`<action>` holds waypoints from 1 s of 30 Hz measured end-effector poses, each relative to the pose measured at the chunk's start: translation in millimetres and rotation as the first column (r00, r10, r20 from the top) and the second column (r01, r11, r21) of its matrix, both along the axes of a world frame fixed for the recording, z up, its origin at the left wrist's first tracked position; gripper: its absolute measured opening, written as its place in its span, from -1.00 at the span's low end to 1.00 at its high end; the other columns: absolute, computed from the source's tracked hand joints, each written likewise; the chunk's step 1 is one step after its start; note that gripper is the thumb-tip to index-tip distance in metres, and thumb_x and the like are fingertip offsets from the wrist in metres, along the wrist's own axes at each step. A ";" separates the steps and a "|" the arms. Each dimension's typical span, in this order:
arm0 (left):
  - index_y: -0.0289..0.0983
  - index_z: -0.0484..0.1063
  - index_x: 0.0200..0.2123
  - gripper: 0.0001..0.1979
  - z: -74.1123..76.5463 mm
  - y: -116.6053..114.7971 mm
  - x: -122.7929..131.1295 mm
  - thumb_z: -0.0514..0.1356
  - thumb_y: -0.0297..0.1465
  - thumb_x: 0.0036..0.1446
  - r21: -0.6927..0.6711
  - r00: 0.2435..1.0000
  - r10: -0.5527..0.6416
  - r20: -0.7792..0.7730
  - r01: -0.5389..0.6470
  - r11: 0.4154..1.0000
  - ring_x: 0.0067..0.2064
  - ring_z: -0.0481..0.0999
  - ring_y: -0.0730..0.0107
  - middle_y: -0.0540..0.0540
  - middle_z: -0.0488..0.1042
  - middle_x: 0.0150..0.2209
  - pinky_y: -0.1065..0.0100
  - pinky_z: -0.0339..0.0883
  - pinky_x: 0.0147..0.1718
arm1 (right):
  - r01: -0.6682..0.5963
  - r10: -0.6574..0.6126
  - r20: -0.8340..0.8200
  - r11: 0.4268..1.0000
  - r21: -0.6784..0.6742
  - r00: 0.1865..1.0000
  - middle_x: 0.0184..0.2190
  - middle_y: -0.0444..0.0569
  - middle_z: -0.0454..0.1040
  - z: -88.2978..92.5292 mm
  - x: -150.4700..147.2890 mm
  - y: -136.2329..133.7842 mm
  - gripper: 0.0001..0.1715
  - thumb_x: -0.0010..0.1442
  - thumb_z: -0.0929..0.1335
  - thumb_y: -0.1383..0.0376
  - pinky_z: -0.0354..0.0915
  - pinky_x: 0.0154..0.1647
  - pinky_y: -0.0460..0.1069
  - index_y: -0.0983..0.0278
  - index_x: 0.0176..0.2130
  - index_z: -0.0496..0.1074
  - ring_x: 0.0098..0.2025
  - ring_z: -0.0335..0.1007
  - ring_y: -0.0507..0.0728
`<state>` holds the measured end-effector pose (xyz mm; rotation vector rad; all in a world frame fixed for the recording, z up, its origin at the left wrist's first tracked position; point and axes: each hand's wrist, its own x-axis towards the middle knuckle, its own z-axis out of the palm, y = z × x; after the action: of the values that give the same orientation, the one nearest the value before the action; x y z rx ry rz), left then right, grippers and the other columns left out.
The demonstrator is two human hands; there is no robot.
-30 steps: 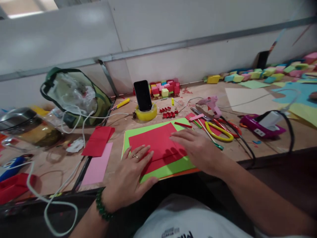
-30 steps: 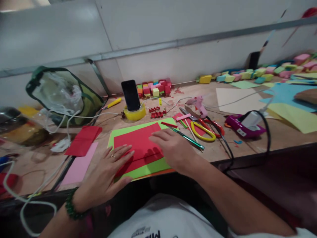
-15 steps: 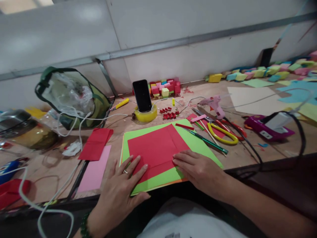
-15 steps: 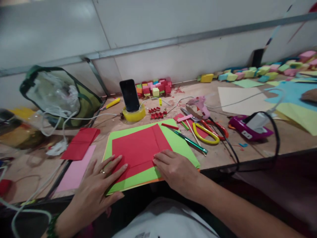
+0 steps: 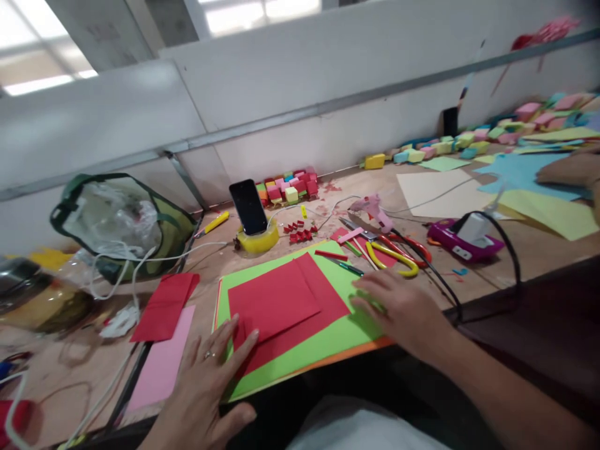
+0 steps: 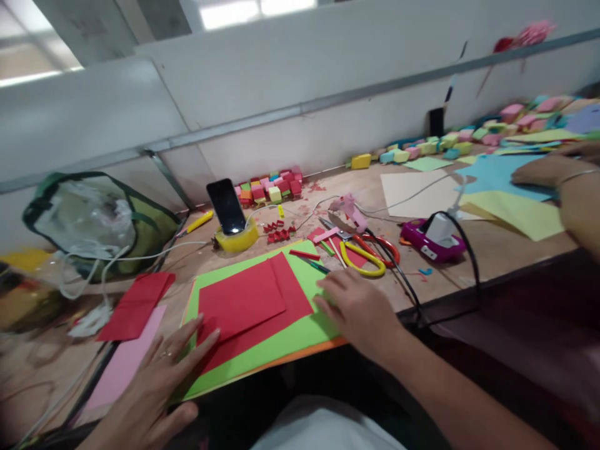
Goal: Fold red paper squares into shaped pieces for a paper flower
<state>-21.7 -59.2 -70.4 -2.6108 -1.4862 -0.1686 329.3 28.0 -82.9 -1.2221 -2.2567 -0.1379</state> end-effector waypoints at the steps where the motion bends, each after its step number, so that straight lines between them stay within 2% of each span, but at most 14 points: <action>1: -0.04 0.03 0.32 -0.28 9.6 3.6 4.7 0.04 0.07 0.16 -0.047 0.998 0.024 0.056 -0.021 0.999 0.21 0.27 -0.10 -0.24 0.20 0.27 -0.06 0.26 0.03 | 0.137 -0.139 0.050 0.990 0.034 0.989 -0.21 0.10 0.50 -1.3 8.9 6.4 -0.70 0.25 0.31 0.21 0.35 -0.19 0.10 0.31 -0.08 0.48 -0.15 0.38 0.24; 2: -0.04 0.11 0.29 -0.37 19.2 9.3 11.1 0.05 0.00 0.20 -0.080 0.992 0.060 0.112 -0.052 0.995 0.18 0.31 -0.03 -0.22 0.25 0.24 0.02 0.31 0.01 | 0.246 -0.249 0.113 0.968 0.041 0.962 -0.22 0.12 0.49 -3.1 16.1 12.6 -0.66 0.22 0.34 0.18 0.34 -0.20 0.13 0.31 -0.06 0.48 -0.12 0.37 0.29; 3: -0.04 0.22 0.24 -0.46 27.7 17.4 18.8 0.04 -0.05 0.23 -0.119 0.984 0.099 0.147 -0.082 0.989 0.16 0.33 0.02 -0.20 0.27 0.21 0.06 0.33 0.02 | 0.290 -0.291 0.167 0.957 0.030 0.942 -0.25 0.12 0.50 -5.1 21.4 18.0 -0.70 0.20 0.36 0.18 0.34 -0.22 0.13 0.31 -0.14 0.51 -0.12 0.37 0.32; 5: -0.10 0.39 0.09 -0.56 39.2 39.1 36.2 0.06 -0.07 0.23 -0.176 0.975 0.129 0.180 -0.097 0.980 0.13 0.36 0.05 -0.20 0.32 0.15 0.06 0.30 0.05 | 0.332 -0.323 0.235 0.943 0.003 0.917 -0.26 0.13 0.50 -8.4 27.4 24.8 -0.78 0.18 0.37 0.20 0.34 -0.25 0.12 0.31 -0.26 0.52 -0.12 0.38 0.32; 6: -0.14 0.41 0.06 -0.57 41.5 51.6 44.9 0.08 -0.08 0.22 -0.187 0.972 0.147 0.185 -0.113 0.976 0.10 0.38 0.05 -0.21 0.34 0.12 0.05 0.29 0.05 | 0.332 -0.322 0.243 0.943 -0.001 0.915 -0.26 0.13 0.50 -9.0 29.3 25.6 -0.80 0.18 0.36 0.22 0.34 -0.27 0.10 0.31 -0.31 0.51 -0.12 0.39 0.32; 9: -0.27 0.32 0.12 -0.37 38.4 86.4 64.7 0.24 -0.05 0.06 -0.306 0.963 0.205 0.175 -0.145 0.941 0.05 0.40 0.04 -0.27 0.36 0.06 0.08 0.31 0.03 | 0.332 -0.331 0.185 0.943 0.028 0.925 -0.26 0.12 0.51 -5.2 37.7 18.2 -0.80 0.22 0.29 0.25 0.32 -0.36 0.08 0.29 -0.32 0.47 -0.16 0.41 0.32; 12: -0.35 0.33 0.03 -0.25 31.0 106.9 71.9 0.33 0.02 -0.13 -0.449 0.953 0.246 0.178 -0.144 0.882 -0.04 0.43 0.03 -0.27 0.40 -0.04 0.11 0.34 -0.05 | 0.335 -0.337 0.051 0.941 0.043 0.940 -0.32 0.10 0.51 3.6 53.0 1.2 -0.73 0.27 0.20 0.21 0.28 -0.42 0.08 0.26 -0.27 0.42 -0.31 0.44 0.28; 16: -0.31 0.34 -0.09 -0.29 25.5 115.0 70.9 0.37 0.01 -0.23 -0.568 0.928 0.295 0.229 -0.119 0.814 -0.11 0.43 0.10 -0.19 0.44 -0.12 0.21 0.33 -0.17 | 0.217 -0.224 -0.110 0.973 -0.072 0.968 -0.26 0.06 0.55 9.6 64.8 -19.6 -0.70 0.31 0.17 0.13 0.34 -0.33 0.11 0.20 -0.18 0.40 -0.26 0.49 0.28; 20: -0.27 0.37 -0.35 -0.61 23.6 114.2 69.5 0.26 -0.04 -0.01 -0.616 0.888 0.291 0.357 -0.011 0.788 -0.34 0.36 0.35 -0.01 0.38 -0.37 0.36 0.25 -0.36 | 0.077 -0.121 -0.183 0.970 -0.230 0.976 -0.17 0.02 0.56 4.3 58.2 -25.2 -0.71 0.30 0.20 0.16 0.40 -0.23 0.09 0.20 -0.12 0.42 -0.15 0.51 0.24; 22: -0.27 0.33 -0.45 -0.63 24.5 112.3 69.7 0.21 -0.06 0.06 -0.681 0.854 0.302 0.424 0.081 0.728 -0.46 0.27 0.46 0.06 0.29 -0.49 0.42 0.17 -0.47 | 0.050 -0.103 -0.200 0.966 -0.253 0.974 -0.17 0.02 0.55 0.7 53.1 -24.0 -0.72 0.29 0.22 0.17 0.40 -0.19 0.09 0.21 -0.14 0.43 -0.14 0.50 0.24; 25: -0.28 0.33 -0.47 -0.65 27.2 109.9 71.2 0.25 -0.10 0.03 -0.742 0.814 0.331 0.478 0.172 0.648 -0.49 0.24 0.51 0.07 0.27 -0.50 0.45 0.15 -0.50 | -0.011 -0.052 -0.220 0.960 -0.279 0.974 -0.20 0.01 0.55 -2.7 47.3 -22.5 -0.75 0.29 0.24 0.19 0.39 -0.14 0.08 0.22 -0.14 0.45 -0.13 0.49 0.21; 30: -0.30 0.37 -0.47 -0.67 29.7 108.6 76.3 0.29 -0.13 -0.02 -0.714 0.806 0.322 0.496 0.168 0.680 -0.46 0.28 0.49 0.06 0.32 -0.49 0.44 0.22 -0.46 | -0.093 0.015 -0.227 0.937 -0.336 0.974 -0.23 -0.02 0.55 -4.4 43.6 -28.8 -0.77 0.29 0.26 0.20 0.40 -0.16 0.04 0.22 -0.15 0.44 -0.17 0.49 0.17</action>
<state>54.6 49.4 -40.7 -3.3014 -2.2776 -0.5215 373.0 -0.8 -87.3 -1.2746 -2.1706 0.4147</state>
